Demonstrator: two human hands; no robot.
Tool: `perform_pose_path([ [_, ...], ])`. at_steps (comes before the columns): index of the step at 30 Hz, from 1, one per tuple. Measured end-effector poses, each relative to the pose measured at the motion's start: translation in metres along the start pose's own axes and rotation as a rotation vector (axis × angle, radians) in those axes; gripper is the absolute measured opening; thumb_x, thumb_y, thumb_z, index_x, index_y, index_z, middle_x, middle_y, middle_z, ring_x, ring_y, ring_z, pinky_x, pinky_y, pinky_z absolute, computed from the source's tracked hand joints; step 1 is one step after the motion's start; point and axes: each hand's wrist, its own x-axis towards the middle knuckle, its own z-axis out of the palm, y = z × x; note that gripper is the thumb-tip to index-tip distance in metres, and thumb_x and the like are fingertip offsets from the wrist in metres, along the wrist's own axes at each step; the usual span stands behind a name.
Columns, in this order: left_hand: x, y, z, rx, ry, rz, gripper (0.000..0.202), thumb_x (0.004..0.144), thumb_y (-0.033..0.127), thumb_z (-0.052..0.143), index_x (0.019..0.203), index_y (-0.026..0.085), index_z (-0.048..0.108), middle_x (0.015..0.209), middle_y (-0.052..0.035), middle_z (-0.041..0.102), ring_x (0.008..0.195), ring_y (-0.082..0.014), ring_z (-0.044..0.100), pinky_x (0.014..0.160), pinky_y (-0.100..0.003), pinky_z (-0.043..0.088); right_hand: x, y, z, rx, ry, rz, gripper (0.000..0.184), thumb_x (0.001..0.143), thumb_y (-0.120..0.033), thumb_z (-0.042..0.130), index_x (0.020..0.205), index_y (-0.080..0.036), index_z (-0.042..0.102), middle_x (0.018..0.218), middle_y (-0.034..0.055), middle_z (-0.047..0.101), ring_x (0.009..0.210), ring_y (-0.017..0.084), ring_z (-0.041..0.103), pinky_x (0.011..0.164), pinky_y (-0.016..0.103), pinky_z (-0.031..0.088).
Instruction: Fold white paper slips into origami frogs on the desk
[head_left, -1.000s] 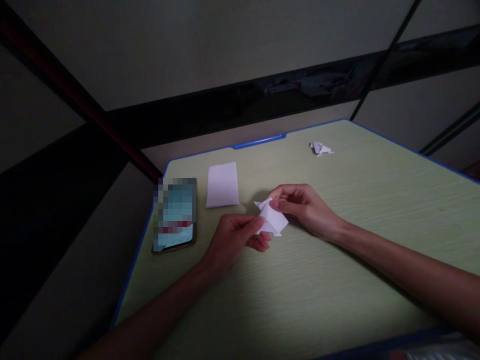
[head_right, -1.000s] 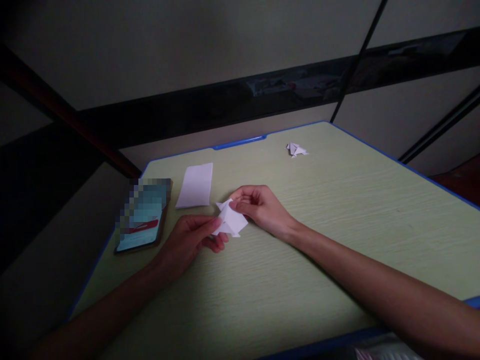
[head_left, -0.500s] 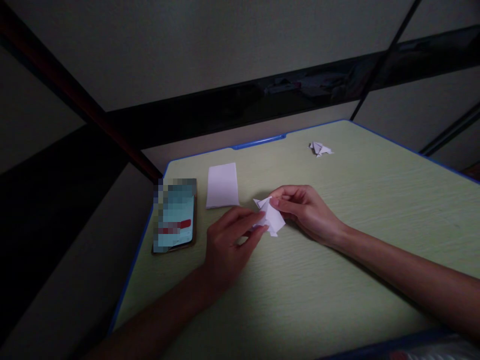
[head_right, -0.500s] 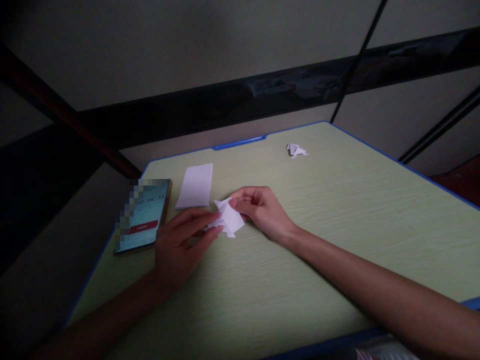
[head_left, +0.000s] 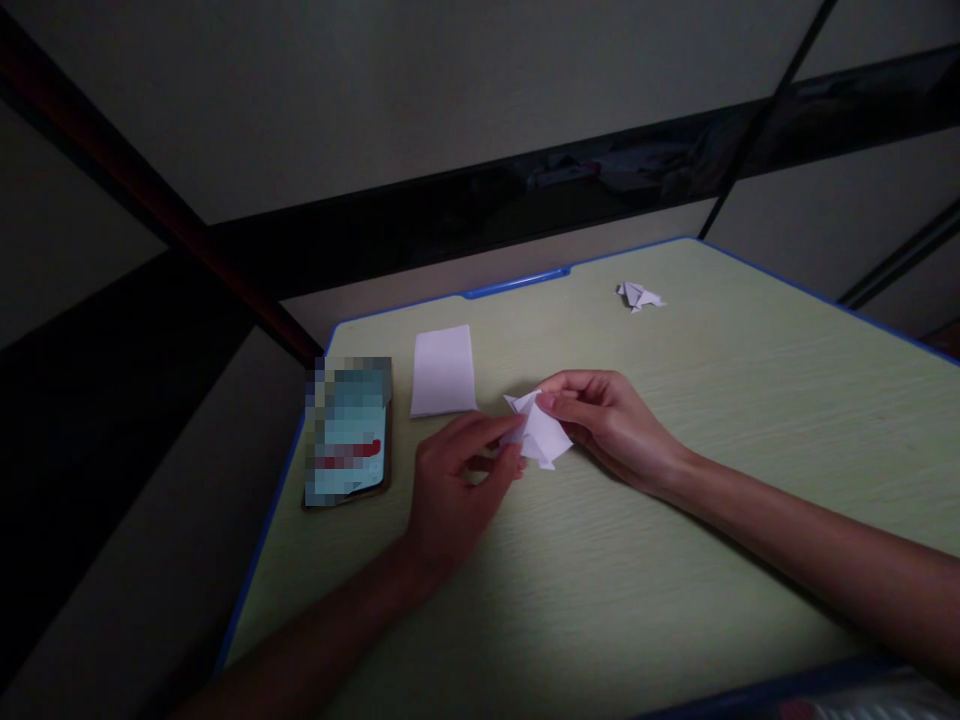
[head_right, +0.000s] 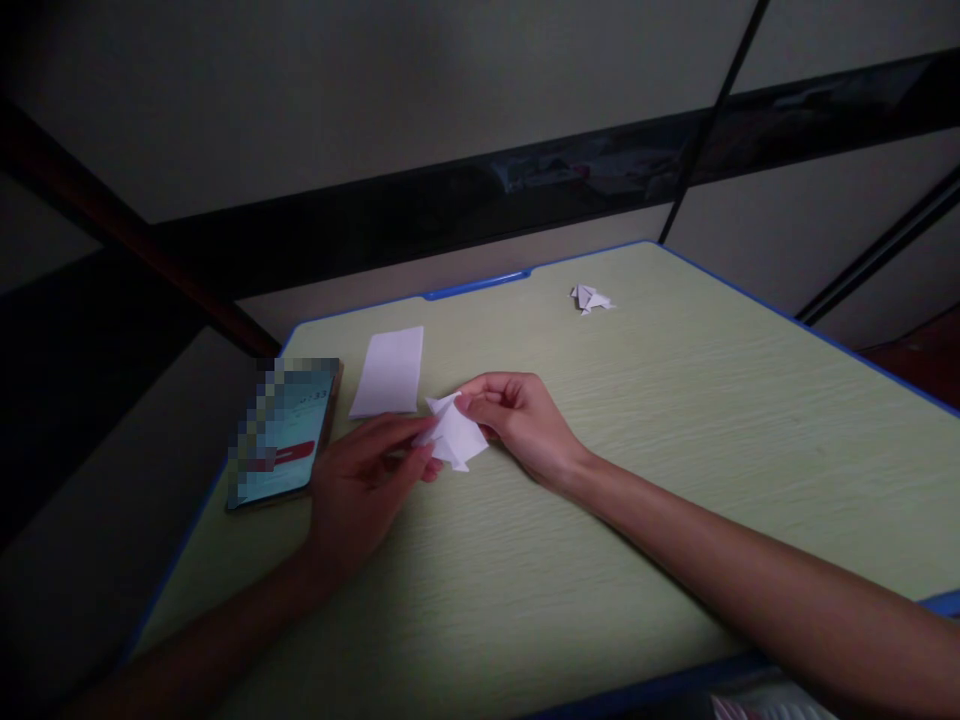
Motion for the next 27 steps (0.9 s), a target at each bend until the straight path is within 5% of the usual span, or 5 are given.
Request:
perform_pose_path([
  [27, 0.0013, 0.0062, -0.0031, 0.082, 0.019, 0.052, 0.017, 0.068, 0.008, 0.051, 0.068, 0.017, 0.065, 0.067, 0.0019, 0.058, 0.049, -0.0041, 0.056, 0.043, -0.013, 0.047, 0.0001, -0.003, -0.004, 0.005, -0.035, 0.022, 0.005, 0.06, -0.017, 0.062, 0.061, -0.012, 0.063, 0.054, -0.0007, 0.058, 0.048, 0.006, 0.048, 0.048, 0.021, 0.036],
])
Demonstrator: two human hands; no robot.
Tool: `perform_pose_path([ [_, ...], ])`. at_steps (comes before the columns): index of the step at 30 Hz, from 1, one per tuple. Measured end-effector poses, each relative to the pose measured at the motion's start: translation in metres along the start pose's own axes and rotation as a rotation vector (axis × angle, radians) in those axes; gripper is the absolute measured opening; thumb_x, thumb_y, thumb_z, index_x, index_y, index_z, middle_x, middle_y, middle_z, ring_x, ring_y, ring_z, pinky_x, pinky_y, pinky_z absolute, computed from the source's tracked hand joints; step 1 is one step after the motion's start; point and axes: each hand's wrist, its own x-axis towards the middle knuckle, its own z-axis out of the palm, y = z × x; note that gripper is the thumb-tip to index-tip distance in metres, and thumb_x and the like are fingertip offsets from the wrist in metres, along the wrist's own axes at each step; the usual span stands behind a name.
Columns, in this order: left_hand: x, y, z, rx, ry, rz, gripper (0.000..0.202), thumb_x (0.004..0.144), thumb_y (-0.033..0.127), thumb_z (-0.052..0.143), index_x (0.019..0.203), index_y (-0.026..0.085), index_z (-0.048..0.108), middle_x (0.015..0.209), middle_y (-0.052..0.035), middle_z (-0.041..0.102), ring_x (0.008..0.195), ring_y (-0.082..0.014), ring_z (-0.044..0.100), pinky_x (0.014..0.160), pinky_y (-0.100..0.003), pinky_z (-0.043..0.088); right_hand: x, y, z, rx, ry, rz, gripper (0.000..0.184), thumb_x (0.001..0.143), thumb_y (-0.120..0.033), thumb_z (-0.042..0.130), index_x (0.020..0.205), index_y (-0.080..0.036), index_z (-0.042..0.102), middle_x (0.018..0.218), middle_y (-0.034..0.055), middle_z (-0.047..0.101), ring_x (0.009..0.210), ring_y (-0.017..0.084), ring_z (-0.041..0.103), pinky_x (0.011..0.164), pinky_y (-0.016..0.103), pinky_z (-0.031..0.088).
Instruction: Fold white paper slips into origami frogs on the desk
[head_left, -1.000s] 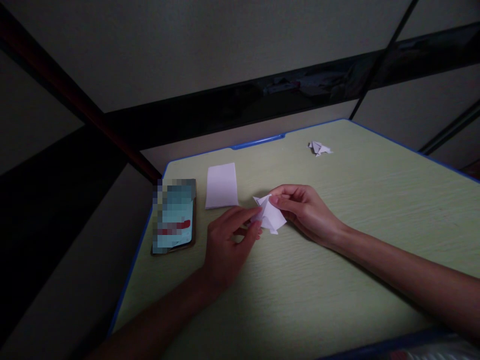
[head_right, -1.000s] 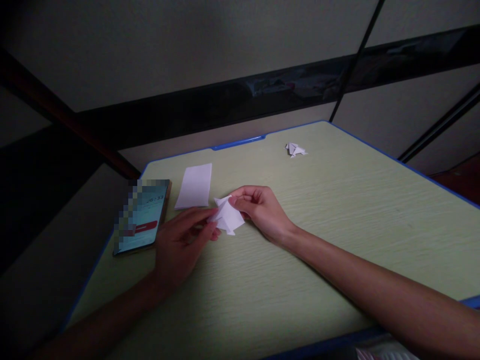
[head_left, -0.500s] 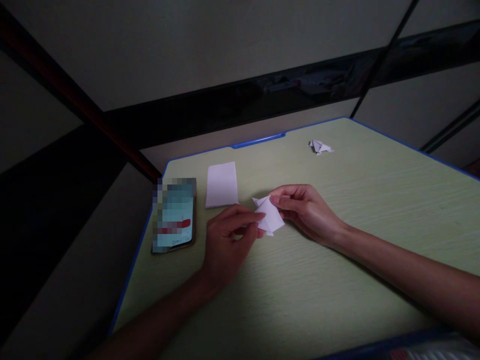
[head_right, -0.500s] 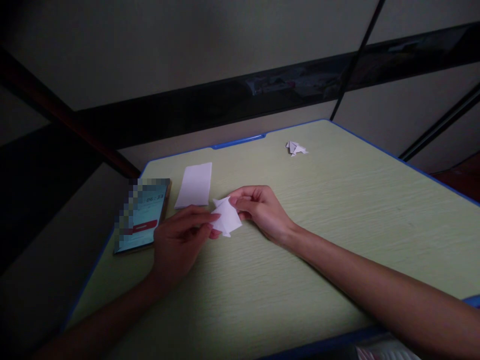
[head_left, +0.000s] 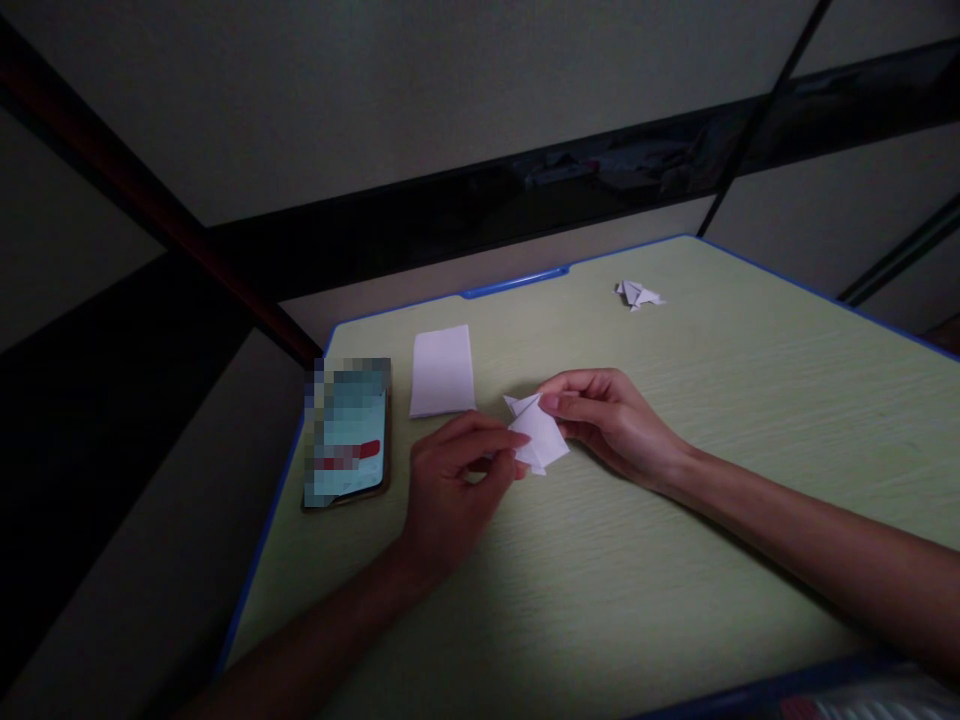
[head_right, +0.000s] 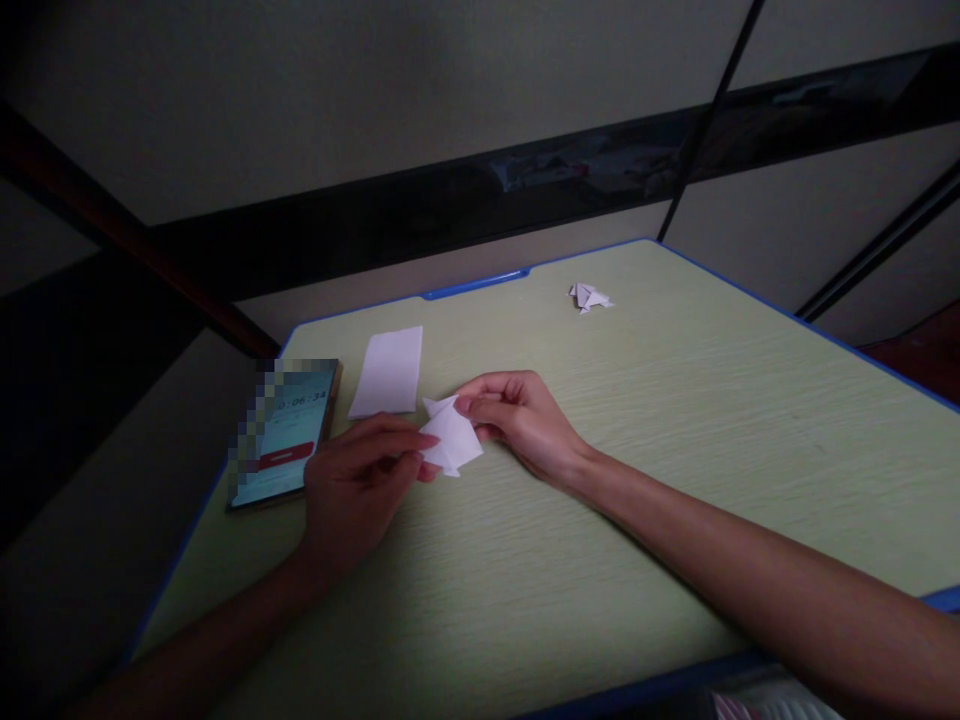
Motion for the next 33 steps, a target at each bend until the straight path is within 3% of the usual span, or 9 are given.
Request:
perform_pose_path([
  [11, 0.0, -0.001, 0.0, -0.02, -0.004, 0.069, 0.016, 0.067, 0.007, 0.052, 0.068, 0.016, 0.065, 0.065, 0.0016, 0.057, 0.049, -0.004, 0.055, 0.042, -0.013, 0.047, 0.002, -0.002, -0.011, -0.15, -0.16, -0.096, 0.007, 0.061, -0.017, 0.064, 0.064, -0.011, 0.062, 0.053, -0.0012, 0.058, 0.048, 0.006, 0.05, 0.047, 0.019, 0.039],
  [21, 0.001, -0.005, 0.0, 0.004, -0.069, 0.138, 0.015, 0.065, 0.005, 0.053, 0.068, 0.014, 0.065, 0.064, -0.0007, 0.058, 0.052, -0.0063, 0.054, 0.04, -0.014, 0.045, 0.006, -0.017, -0.017, -0.444, -0.231, -0.075, 0.004, 0.062, -0.013, 0.064, 0.062, -0.01, 0.063, 0.056, -0.0017, 0.058, 0.049, 0.004, 0.047, 0.046, 0.018, 0.035],
  [26, 0.002, -0.007, -0.001, 0.048, -0.104, 0.203, 0.015, 0.066, 0.006, 0.053, 0.07, 0.013, 0.065, 0.064, -0.0012, 0.058, 0.052, -0.0068, 0.054, 0.043, -0.016, 0.045, 0.006, -0.019, -0.02, -0.444, -0.247, 0.008, 0.005, 0.062, -0.013, 0.064, 0.065, -0.01, 0.065, 0.041, -0.0048, 0.054, 0.035, 0.002, 0.042, 0.035, 0.016, 0.029],
  [33, 0.003, -0.006, -0.002, 0.125, -0.095, 0.295, 0.014, 0.067, 0.006, 0.052, 0.068, 0.012, 0.065, 0.063, -0.0016, 0.058, 0.053, -0.0068, 0.054, 0.046, -0.017, 0.044, 0.003, -0.023, -0.02, -0.334, -0.265, 0.118, 0.006, 0.06, -0.009, 0.065, 0.064, -0.013, 0.067, 0.06, 0.0022, 0.067, 0.054, 0.006, 0.059, 0.051, 0.015, 0.045],
])
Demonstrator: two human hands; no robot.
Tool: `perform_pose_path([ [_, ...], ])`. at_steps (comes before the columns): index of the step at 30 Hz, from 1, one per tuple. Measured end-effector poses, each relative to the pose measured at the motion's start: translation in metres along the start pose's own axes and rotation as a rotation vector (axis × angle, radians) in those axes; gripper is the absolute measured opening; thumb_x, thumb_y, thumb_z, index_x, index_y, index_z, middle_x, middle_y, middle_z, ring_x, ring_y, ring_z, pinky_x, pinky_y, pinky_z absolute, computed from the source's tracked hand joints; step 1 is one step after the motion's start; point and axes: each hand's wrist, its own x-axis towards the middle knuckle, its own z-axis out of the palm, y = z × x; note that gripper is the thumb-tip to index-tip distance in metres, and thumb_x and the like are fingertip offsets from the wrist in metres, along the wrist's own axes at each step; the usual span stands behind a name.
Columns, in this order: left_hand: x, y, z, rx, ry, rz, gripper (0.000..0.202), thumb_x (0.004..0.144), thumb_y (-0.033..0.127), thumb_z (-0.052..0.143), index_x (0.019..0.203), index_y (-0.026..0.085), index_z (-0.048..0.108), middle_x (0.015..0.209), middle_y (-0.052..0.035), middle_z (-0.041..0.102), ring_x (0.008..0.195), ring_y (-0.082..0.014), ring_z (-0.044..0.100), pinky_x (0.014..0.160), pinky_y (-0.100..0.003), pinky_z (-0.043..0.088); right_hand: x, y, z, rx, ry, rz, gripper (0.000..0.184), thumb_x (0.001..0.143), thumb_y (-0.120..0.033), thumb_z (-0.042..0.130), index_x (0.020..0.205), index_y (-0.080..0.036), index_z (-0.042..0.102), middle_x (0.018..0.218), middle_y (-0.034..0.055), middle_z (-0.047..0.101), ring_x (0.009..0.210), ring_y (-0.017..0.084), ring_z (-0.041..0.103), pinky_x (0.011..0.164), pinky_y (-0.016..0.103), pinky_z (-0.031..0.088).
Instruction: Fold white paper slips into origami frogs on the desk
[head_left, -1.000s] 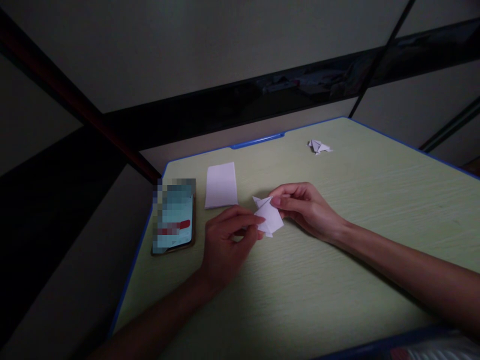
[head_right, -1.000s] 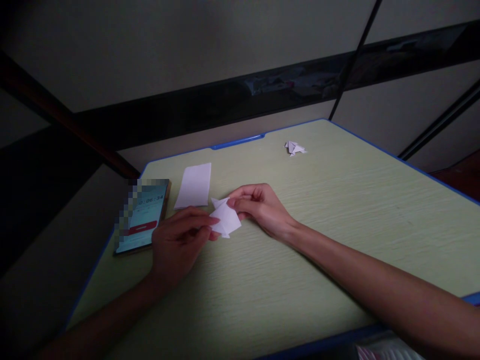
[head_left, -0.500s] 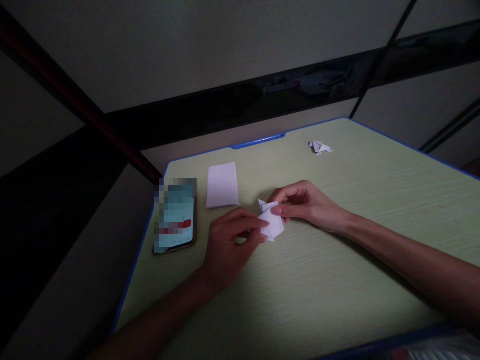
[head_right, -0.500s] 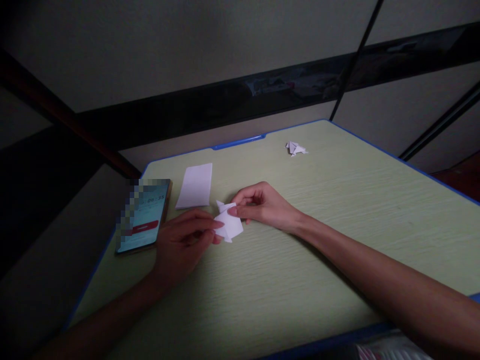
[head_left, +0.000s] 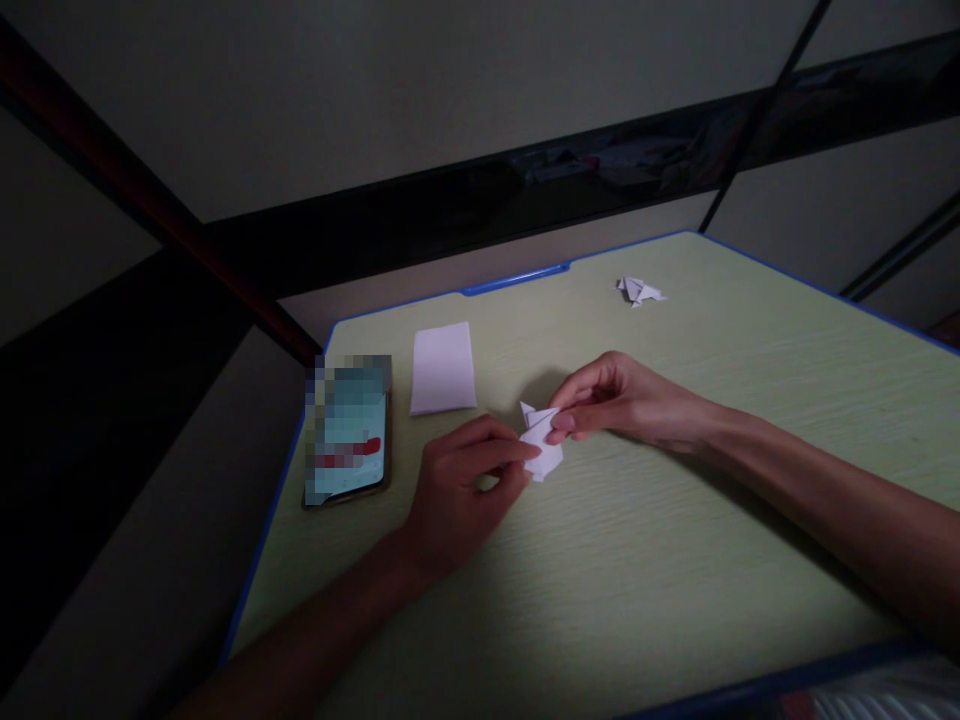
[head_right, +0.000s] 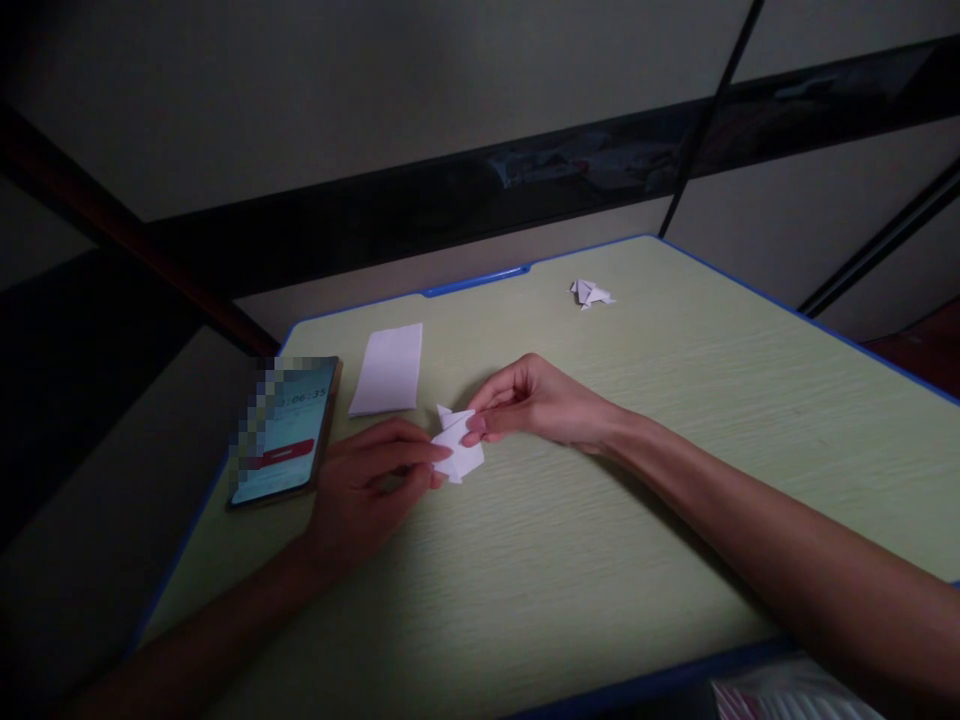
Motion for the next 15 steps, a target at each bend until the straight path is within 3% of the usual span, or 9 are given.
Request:
perform_pose_path([
  [7, -0.0001, 0.001, 0.0005, 0.055, -0.032, 0.114, 0.015, 0.067, 0.005, 0.052, 0.069, 0.012, 0.064, 0.062, -0.0016, 0.059, 0.054, -0.0064, 0.052, 0.048, -0.017, 0.043, 0.0007, 0.0019, -0.003, -0.035, -0.05, -0.037, 0.005, 0.063, -0.011, 0.063, 0.06, -0.014, 0.067, 0.056, 0.0003, 0.067, 0.05, 0.004, 0.057, 0.049, 0.013, 0.045],
  [15, 0.0011, 0.0039, -0.0017, 0.054, -0.034, 0.129, 0.015, 0.067, 0.004, 0.052, 0.069, 0.012, 0.064, 0.062, -0.0021, 0.059, 0.053, -0.0064, 0.052, 0.047, -0.017, 0.043, 0.0012, 0.0031, -0.005, -0.009, -0.098, -0.011, 0.012, 0.065, -0.006, 0.057, 0.063, -0.012, 0.066, 0.055, 0.0003, 0.066, 0.05, 0.004, 0.059, 0.047, 0.01, 0.045],
])
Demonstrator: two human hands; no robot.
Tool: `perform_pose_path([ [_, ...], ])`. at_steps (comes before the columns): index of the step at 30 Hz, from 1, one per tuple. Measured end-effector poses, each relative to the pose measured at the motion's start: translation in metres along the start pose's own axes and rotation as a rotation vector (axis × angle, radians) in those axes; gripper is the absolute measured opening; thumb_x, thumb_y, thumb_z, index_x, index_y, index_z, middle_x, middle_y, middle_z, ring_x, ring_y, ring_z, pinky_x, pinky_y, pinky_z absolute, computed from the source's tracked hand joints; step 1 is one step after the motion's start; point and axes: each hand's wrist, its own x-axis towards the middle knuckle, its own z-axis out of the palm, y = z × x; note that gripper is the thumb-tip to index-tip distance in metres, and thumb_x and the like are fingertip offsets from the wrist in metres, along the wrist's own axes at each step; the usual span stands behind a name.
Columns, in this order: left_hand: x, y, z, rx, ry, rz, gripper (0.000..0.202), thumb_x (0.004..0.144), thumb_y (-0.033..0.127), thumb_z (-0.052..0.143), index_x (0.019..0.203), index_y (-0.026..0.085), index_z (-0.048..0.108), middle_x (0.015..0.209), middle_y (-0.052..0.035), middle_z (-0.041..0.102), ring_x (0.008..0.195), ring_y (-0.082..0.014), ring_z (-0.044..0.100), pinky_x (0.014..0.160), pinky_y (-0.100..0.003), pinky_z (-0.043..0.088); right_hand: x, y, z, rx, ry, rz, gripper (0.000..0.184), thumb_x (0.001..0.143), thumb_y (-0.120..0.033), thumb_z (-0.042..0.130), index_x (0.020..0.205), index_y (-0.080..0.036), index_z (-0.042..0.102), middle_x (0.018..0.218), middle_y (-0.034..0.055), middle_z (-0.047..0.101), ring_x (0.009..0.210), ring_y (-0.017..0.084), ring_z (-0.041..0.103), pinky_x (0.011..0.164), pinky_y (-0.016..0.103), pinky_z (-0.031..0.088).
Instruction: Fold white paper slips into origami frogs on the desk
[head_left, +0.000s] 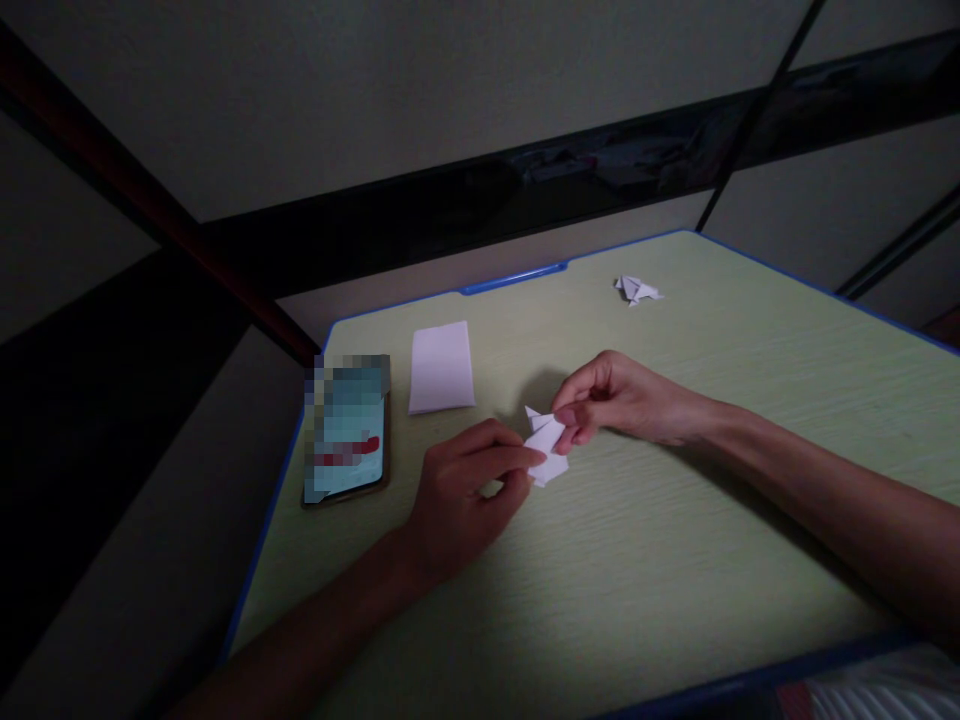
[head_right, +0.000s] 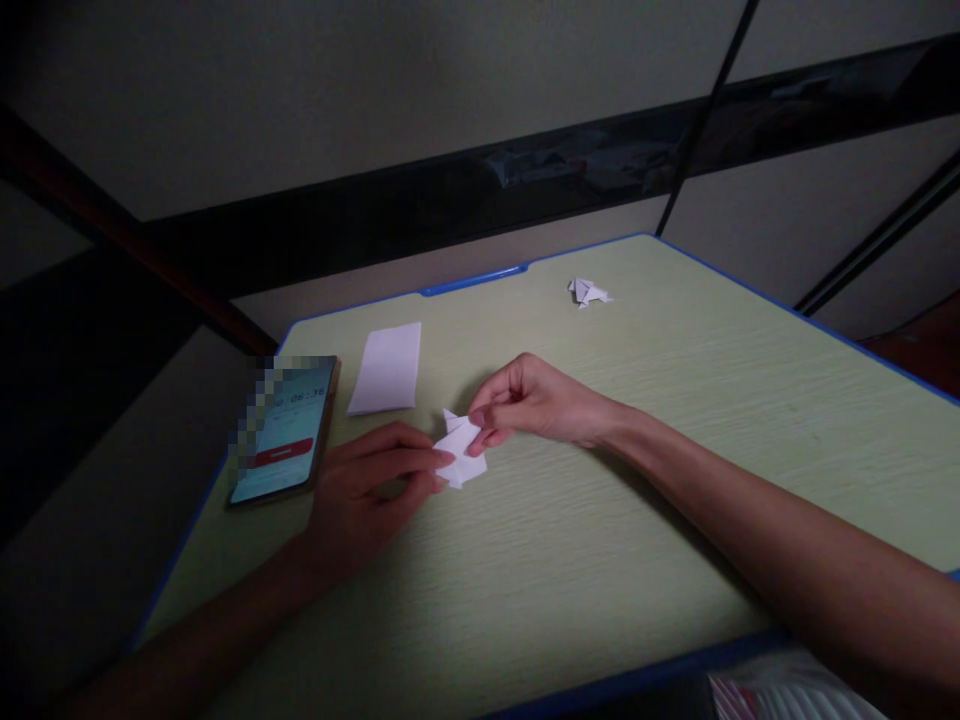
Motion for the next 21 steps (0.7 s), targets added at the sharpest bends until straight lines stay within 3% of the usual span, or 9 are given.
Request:
perform_pose_path([
  [8, 0.0004, -0.0002, -0.0037, -0.024, 0.044, -0.059, 0.014, 0.066, 0.005, 0.052, 0.066, 0.013, 0.064, 0.062, -0.0008, 0.058, 0.052, -0.0064, 0.054, 0.045, -0.016, 0.044, 0.0008, 0.0014, -0.0032, 0.116, -0.002, 0.004, 0.014, 0.067, -0.005, 0.052, 0.067, -0.011, 0.065, 0.061, 0.0019, 0.067, 0.06, 0.006, 0.063, 0.055, 0.011, 0.048],
  [13, 0.0009, 0.0009, -0.0033, -0.028, 0.043, -0.06, 0.014, 0.065, 0.005, 0.053, 0.065, 0.012, 0.064, 0.061, -0.0015, 0.058, 0.051, -0.0066, 0.054, 0.043, -0.016, 0.043, 0.0005, 0.0018, -0.0008, 0.097, -0.016, -0.008, 0.009, 0.063, -0.007, 0.061, 0.069, -0.012, 0.066, 0.065, 0.0016, 0.068, 0.061, 0.005, 0.061, 0.058, 0.012, 0.048],
  [21, 0.0015, 0.0026, -0.0018, -0.025, 0.021, -0.046, 0.016, 0.065, 0.003, 0.052, 0.066, 0.013, 0.065, 0.06, -0.0014, 0.058, 0.05, -0.0058, 0.052, 0.044, -0.015, 0.043, 0.0019, 0.0005, 0.0037, 0.047, 0.054, 0.006, 0.007, 0.066, -0.008, 0.06, 0.062, -0.011, 0.065, 0.055, 0.001, 0.065, 0.049, 0.005, 0.059, 0.048, 0.013, 0.045],
])
